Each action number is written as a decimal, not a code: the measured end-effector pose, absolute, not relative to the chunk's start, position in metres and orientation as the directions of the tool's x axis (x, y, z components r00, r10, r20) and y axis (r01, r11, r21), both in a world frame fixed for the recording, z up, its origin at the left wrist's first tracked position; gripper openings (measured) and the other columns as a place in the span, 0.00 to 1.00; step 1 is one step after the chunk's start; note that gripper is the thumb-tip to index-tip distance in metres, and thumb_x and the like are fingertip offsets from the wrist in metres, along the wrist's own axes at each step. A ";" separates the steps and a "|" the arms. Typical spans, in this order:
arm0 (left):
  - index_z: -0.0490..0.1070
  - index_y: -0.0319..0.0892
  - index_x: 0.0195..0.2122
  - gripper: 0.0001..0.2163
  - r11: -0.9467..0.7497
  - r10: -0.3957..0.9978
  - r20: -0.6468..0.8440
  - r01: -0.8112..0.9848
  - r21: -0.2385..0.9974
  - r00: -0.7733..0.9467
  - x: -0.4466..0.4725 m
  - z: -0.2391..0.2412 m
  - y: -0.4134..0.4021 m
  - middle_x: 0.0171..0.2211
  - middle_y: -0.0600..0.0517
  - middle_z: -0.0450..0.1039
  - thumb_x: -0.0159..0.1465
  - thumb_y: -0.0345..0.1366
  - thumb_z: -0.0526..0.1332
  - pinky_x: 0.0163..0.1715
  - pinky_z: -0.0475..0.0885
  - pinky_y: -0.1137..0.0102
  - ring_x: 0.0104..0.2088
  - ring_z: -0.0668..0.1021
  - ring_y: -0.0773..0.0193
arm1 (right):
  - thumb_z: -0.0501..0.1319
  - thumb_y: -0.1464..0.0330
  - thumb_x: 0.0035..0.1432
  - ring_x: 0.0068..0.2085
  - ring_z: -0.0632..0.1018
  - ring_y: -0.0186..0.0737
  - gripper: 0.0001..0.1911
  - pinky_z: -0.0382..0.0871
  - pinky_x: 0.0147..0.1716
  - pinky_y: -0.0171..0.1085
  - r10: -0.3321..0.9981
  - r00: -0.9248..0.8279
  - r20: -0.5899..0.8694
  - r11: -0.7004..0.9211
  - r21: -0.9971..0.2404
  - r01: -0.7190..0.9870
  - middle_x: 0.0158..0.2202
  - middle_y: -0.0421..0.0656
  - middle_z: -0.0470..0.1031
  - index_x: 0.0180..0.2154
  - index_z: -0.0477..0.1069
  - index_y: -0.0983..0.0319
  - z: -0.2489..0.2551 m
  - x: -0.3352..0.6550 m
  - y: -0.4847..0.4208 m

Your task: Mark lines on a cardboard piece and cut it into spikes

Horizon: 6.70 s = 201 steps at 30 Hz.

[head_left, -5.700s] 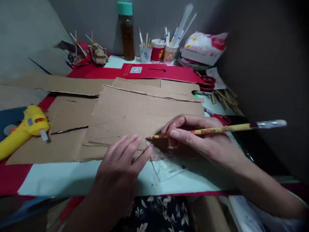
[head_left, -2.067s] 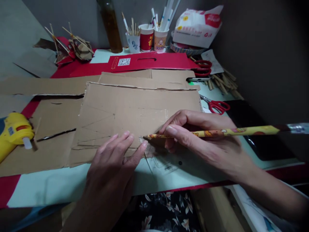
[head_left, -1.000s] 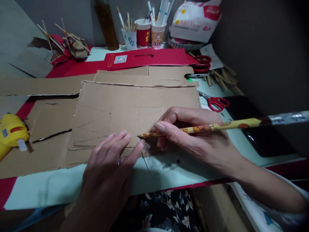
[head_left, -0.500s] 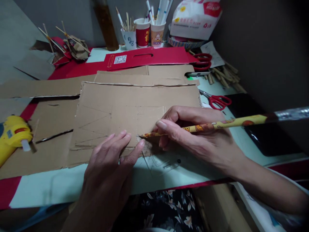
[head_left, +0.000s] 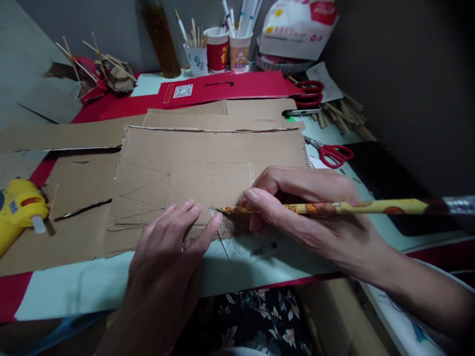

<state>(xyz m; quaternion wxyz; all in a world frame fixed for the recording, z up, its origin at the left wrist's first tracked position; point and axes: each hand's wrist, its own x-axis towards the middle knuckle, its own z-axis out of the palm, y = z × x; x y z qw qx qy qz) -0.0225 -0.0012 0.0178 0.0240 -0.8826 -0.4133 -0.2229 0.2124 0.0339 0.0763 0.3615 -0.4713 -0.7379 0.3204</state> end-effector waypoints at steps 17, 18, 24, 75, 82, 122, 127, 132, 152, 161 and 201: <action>0.67 0.46 0.60 0.24 -0.652 0.710 0.419 0.752 0.091 0.565 -0.022 0.016 0.002 0.57 0.40 0.68 0.62 0.25 0.54 0.58 0.68 0.48 0.61 0.71 0.45 | 0.62 0.65 0.67 0.24 0.77 0.35 0.20 0.66 0.26 0.36 0.974 -0.153 0.167 0.223 -0.829 0.513 0.22 0.37 0.77 0.21 0.71 0.59 0.081 0.245 0.007; 0.67 0.47 0.60 0.24 -0.652 0.710 0.420 0.753 0.088 0.566 -0.023 0.015 0.002 0.57 0.40 0.68 0.62 0.25 0.54 0.57 0.68 0.48 0.61 0.71 0.45 | 0.62 0.64 0.67 0.24 0.77 0.35 0.20 0.66 0.25 0.36 0.977 -0.137 0.162 0.210 -0.831 0.516 0.22 0.37 0.77 0.21 0.71 0.59 0.081 0.248 0.004; 0.67 0.48 0.61 0.26 -0.652 0.706 0.442 0.752 0.099 0.554 -0.024 0.011 0.002 0.58 0.40 0.67 0.62 0.24 0.54 0.58 0.67 0.45 0.61 0.71 0.44 | 0.62 0.66 0.66 0.28 0.80 0.38 0.18 0.69 0.25 0.35 0.964 -0.069 0.256 0.253 -0.813 0.525 0.25 0.40 0.80 0.22 0.73 0.58 0.082 0.260 -0.014; 0.67 0.35 0.59 0.19 -0.670 0.732 0.367 0.702 0.239 0.574 -0.007 0.029 -0.007 0.59 0.46 0.70 0.68 0.23 0.55 0.70 0.52 0.58 0.64 0.64 0.57 | 0.47 0.75 0.70 0.55 0.67 0.61 0.26 0.57 0.52 0.59 0.662 -0.732 0.162 0.737 -0.317 0.597 0.65 0.52 0.67 0.68 0.59 0.69 0.039 0.283 -0.027; 0.67 0.37 0.60 0.21 -0.669 0.737 0.361 0.693 0.270 0.571 -0.008 0.029 -0.010 0.59 0.46 0.70 0.66 0.21 0.56 0.69 0.52 0.54 0.65 0.64 0.56 | 0.51 0.74 0.68 0.52 0.72 0.58 0.25 0.63 0.50 0.55 0.690 -0.693 0.211 0.718 -0.321 0.617 0.62 0.50 0.71 0.65 0.64 0.66 0.040 0.285 -0.029; 0.68 0.37 0.58 0.19 -0.688 0.708 0.496 0.650 0.323 0.502 -0.005 0.016 -0.009 0.57 0.46 0.74 0.67 0.23 0.54 0.67 0.58 0.50 0.63 0.67 0.55 | 0.59 0.69 0.69 0.33 0.80 0.37 0.06 0.73 0.31 0.35 0.890 -0.395 0.230 0.384 -0.843 0.376 0.35 0.43 0.77 0.38 0.73 0.60 0.065 0.202 0.044; 0.68 0.40 0.56 0.18 -0.664 0.725 0.500 0.672 0.327 0.473 -0.003 0.018 -0.009 0.56 0.48 0.75 0.67 0.23 0.52 0.66 0.60 0.52 0.62 0.69 0.57 | 0.60 0.71 0.68 0.31 0.78 0.35 0.09 0.70 0.28 0.33 0.883 -0.384 0.269 0.433 -0.781 0.450 0.32 0.42 0.76 0.33 0.75 0.61 0.068 0.205 0.040; 0.70 0.40 0.55 0.18 -0.647 0.744 0.462 0.693 0.319 0.483 -0.001 0.021 -0.009 0.56 0.48 0.76 0.66 0.24 0.53 0.65 0.60 0.52 0.61 0.70 0.56 | 0.61 0.69 0.68 0.32 0.78 0.36 0.06 0.72 0.30 0.34 0.904 -0.356 0.238 0.384 -0.818 0.428 0.33 0.41 0.76 0.36 0.74 0.61 0.066 0.205 0.035; 0.69 0.39 0.59 0.23 -0.680 0.712 0.413 0.705 0.201 0.568 -0.009 0.017 -0.007 0.58 0.42 0.72 0.62 0.26 0.55 0.65 0.59 0.46 0.62 0.68 0.48 | 0.62 0.73 0.67 0.31 0.78 0.33 0.11 0.70 0.30 0.32 0.913 -0.302 0.274 0.395 -0.778 0.489 0.30 0.40 0.76 0.30 0.76 0.63 0.073 0.230 0.017; 0.70 0.39 0.59 0.22 -0.690 0.693 0.426 0.707 0.158 0.581 -0.010 0.020 -0.007 0.57 0.41 0.72 0.63 0.23 0.56 0.63 0.62 0.45 0.61 0.70 0.47 | 0.62 0.69 0.67 0.32 0.78 0.37 0.13 0.71 0.33 0.35 0.937 -0.230 0.263 0.345 -0.795 0.499 0.29 0.41 0.76 0.29 0.76 0.60 0.064 0.246 0.004; 0.69 0.36 0.60 0.21 -0.713 0.666 0.494 0.671 0.203 0.558 -0.011 0.014 -0.003 0.57 0.46 0.73 0.66 0.23 0.52 0.67 0.58 0.55 0.62 0.69 0.52 | 0.57 0.71 0.71 0.45 0.77 0.50 0.14 0.65 0.49 0.50 0.699 -0.583 0.415 0.693 -0.190 0.696 0.52 0.50 0.81 0.53 0.73 0.71 0.053 0.247 -0.003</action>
